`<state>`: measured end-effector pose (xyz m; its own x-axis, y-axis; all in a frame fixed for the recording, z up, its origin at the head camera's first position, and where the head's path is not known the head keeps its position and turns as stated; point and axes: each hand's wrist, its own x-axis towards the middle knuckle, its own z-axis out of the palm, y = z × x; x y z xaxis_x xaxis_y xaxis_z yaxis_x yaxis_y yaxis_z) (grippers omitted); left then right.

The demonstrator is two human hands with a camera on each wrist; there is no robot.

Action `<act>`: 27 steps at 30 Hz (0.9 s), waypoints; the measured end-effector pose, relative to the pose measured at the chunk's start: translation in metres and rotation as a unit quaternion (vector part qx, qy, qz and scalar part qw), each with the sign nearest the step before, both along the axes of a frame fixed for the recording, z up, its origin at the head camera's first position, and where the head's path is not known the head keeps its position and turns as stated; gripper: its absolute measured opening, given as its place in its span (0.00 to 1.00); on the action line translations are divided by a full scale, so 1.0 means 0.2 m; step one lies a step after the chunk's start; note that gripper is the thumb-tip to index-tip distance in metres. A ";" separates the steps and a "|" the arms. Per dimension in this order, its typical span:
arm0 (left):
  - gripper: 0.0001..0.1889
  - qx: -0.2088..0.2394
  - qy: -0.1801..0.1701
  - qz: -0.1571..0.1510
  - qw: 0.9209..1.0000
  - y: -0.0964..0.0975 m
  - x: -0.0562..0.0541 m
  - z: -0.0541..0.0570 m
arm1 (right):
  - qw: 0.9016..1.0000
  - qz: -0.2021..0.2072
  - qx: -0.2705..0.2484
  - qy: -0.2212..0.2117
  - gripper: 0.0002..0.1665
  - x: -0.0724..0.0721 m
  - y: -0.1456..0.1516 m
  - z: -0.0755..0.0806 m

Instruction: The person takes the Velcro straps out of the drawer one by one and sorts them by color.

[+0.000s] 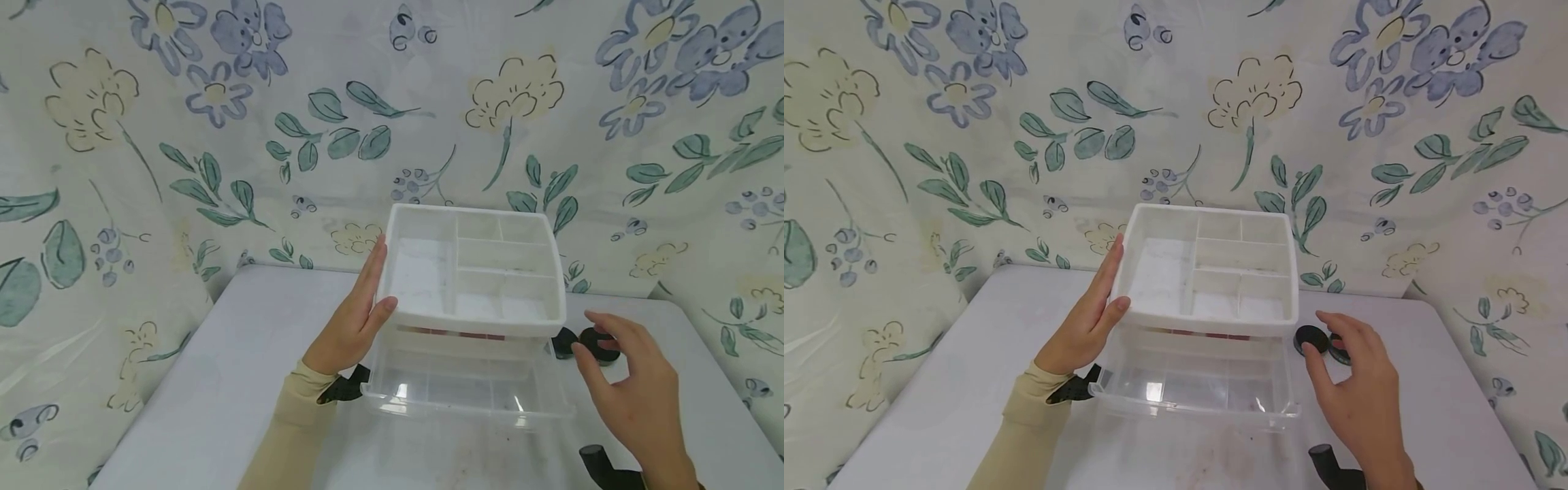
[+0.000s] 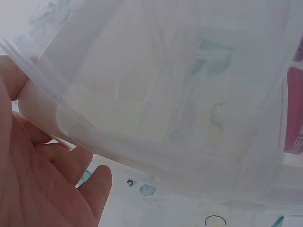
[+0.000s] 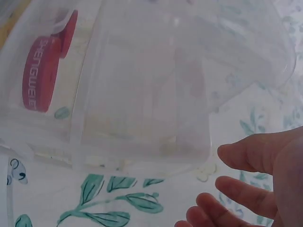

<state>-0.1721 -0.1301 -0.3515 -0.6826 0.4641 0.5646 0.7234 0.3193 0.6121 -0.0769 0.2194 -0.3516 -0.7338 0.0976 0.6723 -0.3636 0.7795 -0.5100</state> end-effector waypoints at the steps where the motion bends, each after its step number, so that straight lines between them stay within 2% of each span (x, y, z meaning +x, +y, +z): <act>1: 0.37 0.000 0.000 0.000 1.000 0.00 0.00 0.00 | 1.000 0.000 0.002 0.001 0.30 0.01 -0.01 0.00; 9: 0.37 0.001 0.004 -0.005 1.000 0.00 -0.01 0.00 | 0.999 0.029 -0.008 0.029 0.32 0.09 -0.08 -0.02; 17: 0.38 0.000 -0.006 -0.004 1.000 0.00 -0.01 0.00 | 1.000 0.019 0.001 0.014 0.34 0.18 -0.14 -0.03; 25: 0.38 0.002 -0.005 -0.006 1.000 0.00 -0.01 0.00 | 0.999 0.021 -0.003 0.040 0.29 0.22 -0.18 -0.08; 27: 0.38 0.003 -0.004 -0.006 1.000 0.00 -0.01 0.00 | 0.999 0.018 -0.004 0.042 0.31 0.23 -0.19 -0.08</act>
<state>-0.1735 -0.1296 -0.3510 -0.6816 0.4681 0.5625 0.7223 0.3068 0.6198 -0.0302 0.1810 -0.3682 -0.6778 0.0774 0.7312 -0.4335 0.7611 -0.4825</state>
